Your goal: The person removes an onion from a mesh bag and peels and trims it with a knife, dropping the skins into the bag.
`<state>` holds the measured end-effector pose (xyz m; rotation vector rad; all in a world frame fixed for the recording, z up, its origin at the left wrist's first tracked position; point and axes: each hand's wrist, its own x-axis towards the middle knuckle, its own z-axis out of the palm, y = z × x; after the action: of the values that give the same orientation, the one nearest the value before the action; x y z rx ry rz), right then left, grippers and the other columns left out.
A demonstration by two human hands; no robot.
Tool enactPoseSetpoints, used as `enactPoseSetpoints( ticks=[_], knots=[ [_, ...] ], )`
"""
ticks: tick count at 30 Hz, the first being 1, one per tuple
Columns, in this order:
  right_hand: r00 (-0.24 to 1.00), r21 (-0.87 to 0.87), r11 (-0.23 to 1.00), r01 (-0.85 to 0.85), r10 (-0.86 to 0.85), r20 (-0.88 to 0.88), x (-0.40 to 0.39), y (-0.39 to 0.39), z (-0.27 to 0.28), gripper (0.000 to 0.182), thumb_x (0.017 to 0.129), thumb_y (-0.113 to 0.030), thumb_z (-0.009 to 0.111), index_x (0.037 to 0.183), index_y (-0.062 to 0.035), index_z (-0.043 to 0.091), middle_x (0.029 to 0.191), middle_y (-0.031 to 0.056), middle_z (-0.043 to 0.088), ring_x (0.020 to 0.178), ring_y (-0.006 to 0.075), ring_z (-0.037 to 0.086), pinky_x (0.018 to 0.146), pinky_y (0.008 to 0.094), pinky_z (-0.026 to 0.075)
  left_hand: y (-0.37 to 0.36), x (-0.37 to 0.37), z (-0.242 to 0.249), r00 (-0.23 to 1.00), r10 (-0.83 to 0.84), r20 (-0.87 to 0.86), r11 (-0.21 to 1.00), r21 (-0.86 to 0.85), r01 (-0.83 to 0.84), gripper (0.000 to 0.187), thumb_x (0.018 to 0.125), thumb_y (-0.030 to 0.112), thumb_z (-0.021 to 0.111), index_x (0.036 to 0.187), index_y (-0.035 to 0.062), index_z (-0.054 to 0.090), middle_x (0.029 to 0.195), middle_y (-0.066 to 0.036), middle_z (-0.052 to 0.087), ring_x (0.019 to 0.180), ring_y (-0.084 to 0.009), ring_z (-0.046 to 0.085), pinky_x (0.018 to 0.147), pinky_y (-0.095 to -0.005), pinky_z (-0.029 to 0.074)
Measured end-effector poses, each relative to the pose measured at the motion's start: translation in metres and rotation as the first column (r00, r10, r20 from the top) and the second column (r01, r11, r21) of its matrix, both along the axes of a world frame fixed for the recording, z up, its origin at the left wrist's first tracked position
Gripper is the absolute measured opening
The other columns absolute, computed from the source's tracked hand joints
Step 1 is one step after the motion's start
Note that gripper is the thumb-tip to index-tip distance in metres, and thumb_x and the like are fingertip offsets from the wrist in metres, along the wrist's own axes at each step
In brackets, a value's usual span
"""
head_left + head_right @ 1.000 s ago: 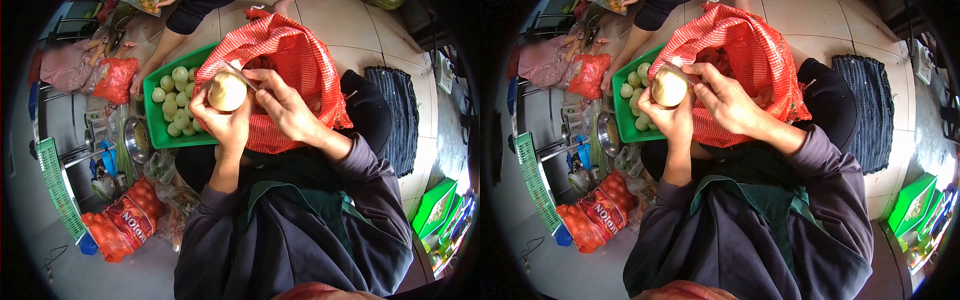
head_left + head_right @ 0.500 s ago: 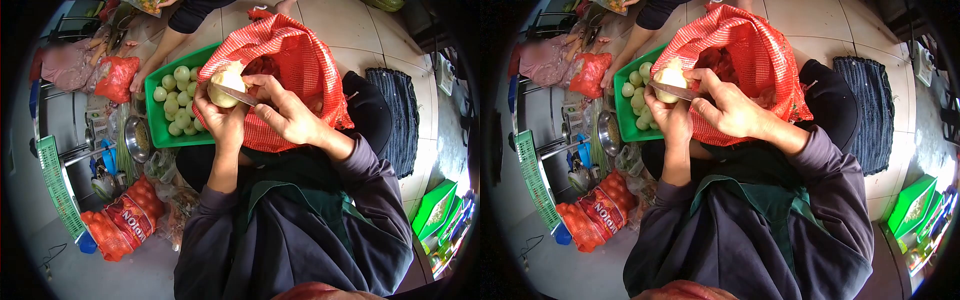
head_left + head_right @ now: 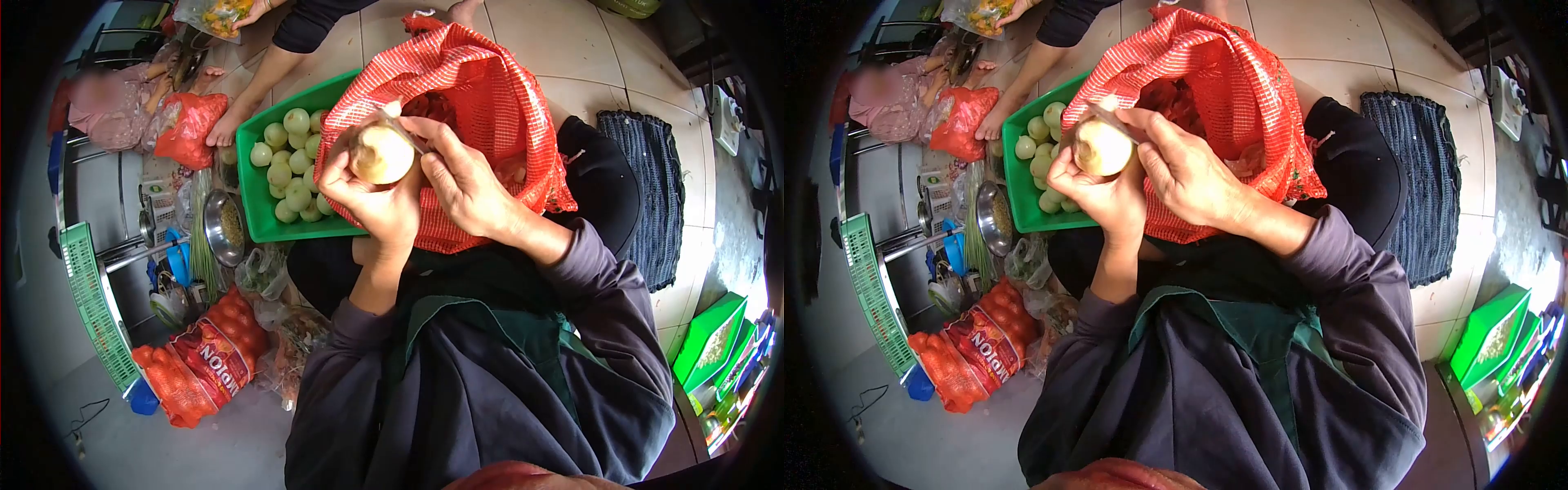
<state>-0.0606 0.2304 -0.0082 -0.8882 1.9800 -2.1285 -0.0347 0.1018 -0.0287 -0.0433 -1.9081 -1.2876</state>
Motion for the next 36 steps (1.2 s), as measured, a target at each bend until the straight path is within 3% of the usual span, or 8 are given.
enactPoseSetpoints(
  ticks=[2,6,10,17,23,29,35,36],
  knots=[
    [0.987,-0.029,0.998,-0.052,0.055,0.149,-0.004,0.004,0.002,0.038,0.098,-0.008,0.04,0.135,-0.0004,0.039,0.124,0.0215,0.056,0.119,0.0334,0.055,0.097,0.0377,0.045,0.004,0.001,-0.003,1.0,0.009,-0.008,1.0,0.007,-0.009,0.075,0.067,-0.004,0.082,0.119,0.0041,0.03,0.121,-0.017,0.049,0.11,-0.0276,0.052,0.099,-0.0411,0.042],
    [0.932,-0.08,0.984,-0.16,0.177,0.315,-0.01,0.015,0.008,0.037,0.099,-0.012,0.039,0.135,-0.0022,0.039,0.098,0.0164,0.06,0.094,0.023,0.062,0.084,0.0353,0.048,0.004,-0.002,0.002,0.998,-0.06,0.027,0.979,0.198,0.054,0.075,0.066,-0.007,0.08,0.12,0.0044,0.03,0.122,-0.017,0.048,0.109,-0.0247,0.052,0.098,-0.0387,0.043],
    [0.979,0.005,0.982,-0.187,0.186,0.082,-0.009,0.016,0.011,0.044,0.094,-0.009,0.045,0.136,0.0014,0.035,0.085,0.0159,0.059,0.08,0.0254,0.062,0.076,0.0362,0.049,0.001,-0.002,0.005,1.0,-0.017,0.001,0.998,0.064,0.017,0.075,0.066,-0.01,0.079,0.121,0.0049,0.03,0.122,-0.014,0.047,0.11,-0.0212,0.051,0.097,-0.0373,0.043],
    [0.989,0.02,0.989,-0.143,0.143,0.032,-0.007,0.012,0.011,0.044,0.094,-0.006,0.045,0.137,0.0017,0.035,0.105,0.0233,0.062,0.1,0.037,0.063,0.086,0.0416,0.049,0.001,0.006,0.015,0.973,-0.216,0.079,0.954,0.227,0.193,0.077,0.068,-0.012,0.076,0.127,0.0042,0.028,0.126,-0.015,0.045,0.114,-0.0243,0.049,0.099,-0.0379,0.042],
    [0.997,0.059,0.996,-0.064,0.067,-0.041,-0.003,0.006,0.007,0.039,0.096,-0.007,0.043,0.134,0.0006,0.039,0.121,0.0238,0.056,0.114,0.0377,0.057,0.095,0.0412,0.047,-0.004,0.006,0.002,0.991,-0.13,0.03,0.979,0.165,0.123,0.072,0.069,-0.011,0.076,0.124,0.0046,0.031,0.126,-0.017,0.044,0.115,-0.026,0.048,0.099,-0.0384,0.041],
    [0.979,-0.012,0.992,-0.123,0.123,0.165,-0.006,0.007,0.009,0.036,0.097,-0.009,0.044,0.132,-0.0019,0.042,0.117,0.022,0.06,0.112,0.0348,0.059,0.094,0.0387,0.047,-0.001,0.005,-0.003,0.995,-0.101,0.024,0.987,0.131,0.097,0.071,0.069,-0.012,0.075,0.122,0.0056,0.031,0.125,-0.017,0.045,0.113,-0.0251,0.049,0.099,-0.0383,0.042],
    [0.973,-0.056,0.997,-0.047,0.058,0.225,-0.01,0.005,0.001,0.033,0.098,-0.01,0.046,0.13,-0.0019,0.046,0.109,0.0174,0.062,0.104,0.0233,0.061,0.09,0.0339,0.047,0.0,0.013,0.011,0.966,-0.189,0.178,0.903,0.418,0.099,0.069,0.072,-0.005,0.075,0.124,0.0049,0.03,0.125,-0.016,0.044,0.111,-0.0228,0.051,0.094,-0.0357,0.048],
    [0.93,-0.125,0.991,-0.045,0.087,0.356,-0.012,0.004,-0.004,0.032,0.099,-0.01,0.045,0.13,-0.002,0.045,0.098,0.01,0.062,0.088,0.0132,0.059,0.08,0.0278,0.048,0.001,0.014,0.015,0.961,-0.237,0.145,0.893,0.422,0.156,0.07,0.073,-0.002,0.076,0.125,0.005,0.03,0.125,-0.016,0.044,0.111,-0.0227,0.052,0.094,-0.0356,0.048]
  ],
)
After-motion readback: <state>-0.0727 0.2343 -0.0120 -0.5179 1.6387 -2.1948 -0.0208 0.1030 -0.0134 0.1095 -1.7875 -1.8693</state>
